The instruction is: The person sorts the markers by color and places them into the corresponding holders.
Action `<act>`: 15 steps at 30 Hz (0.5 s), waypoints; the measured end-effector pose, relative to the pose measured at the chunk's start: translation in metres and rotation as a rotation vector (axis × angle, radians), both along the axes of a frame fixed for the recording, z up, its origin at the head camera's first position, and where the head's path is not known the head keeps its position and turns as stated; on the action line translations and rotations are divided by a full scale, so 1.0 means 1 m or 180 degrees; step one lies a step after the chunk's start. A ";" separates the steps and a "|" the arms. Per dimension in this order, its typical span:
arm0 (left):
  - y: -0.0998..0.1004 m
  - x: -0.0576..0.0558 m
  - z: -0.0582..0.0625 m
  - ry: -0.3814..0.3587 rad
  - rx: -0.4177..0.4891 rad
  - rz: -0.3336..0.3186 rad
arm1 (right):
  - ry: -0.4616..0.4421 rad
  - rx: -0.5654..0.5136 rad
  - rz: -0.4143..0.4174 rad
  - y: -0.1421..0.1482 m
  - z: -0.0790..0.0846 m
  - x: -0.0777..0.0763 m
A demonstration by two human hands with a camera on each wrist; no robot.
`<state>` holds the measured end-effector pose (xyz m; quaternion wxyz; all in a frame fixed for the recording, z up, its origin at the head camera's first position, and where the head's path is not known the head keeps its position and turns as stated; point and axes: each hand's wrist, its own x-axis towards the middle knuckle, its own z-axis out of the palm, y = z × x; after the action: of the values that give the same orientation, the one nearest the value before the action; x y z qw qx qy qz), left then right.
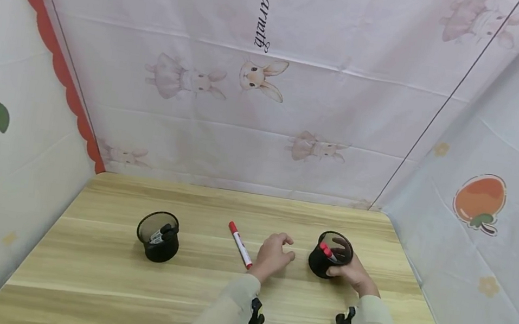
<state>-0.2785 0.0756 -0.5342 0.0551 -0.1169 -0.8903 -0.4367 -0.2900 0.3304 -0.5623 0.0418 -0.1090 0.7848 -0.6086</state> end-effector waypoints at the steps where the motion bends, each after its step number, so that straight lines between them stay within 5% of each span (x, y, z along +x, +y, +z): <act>1: -0.002 0.000 0.000 0.0011 -0.0027 0.0020 | 0.0001 0.0005 0.0011 0.000 0.000 0.000; 15: -0.020 -0.010 0.002 -0.0053 -0.0501 0.0371 | -0.0064 0.0022 0.0018 -0.001 0.004 0.003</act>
<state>-0.2885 0.0559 -0.5319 0.0636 -0.0653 -0.9275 -0.3624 -0.2865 0.3293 -0.5579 0.0517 -0.1049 0.7861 -0.6069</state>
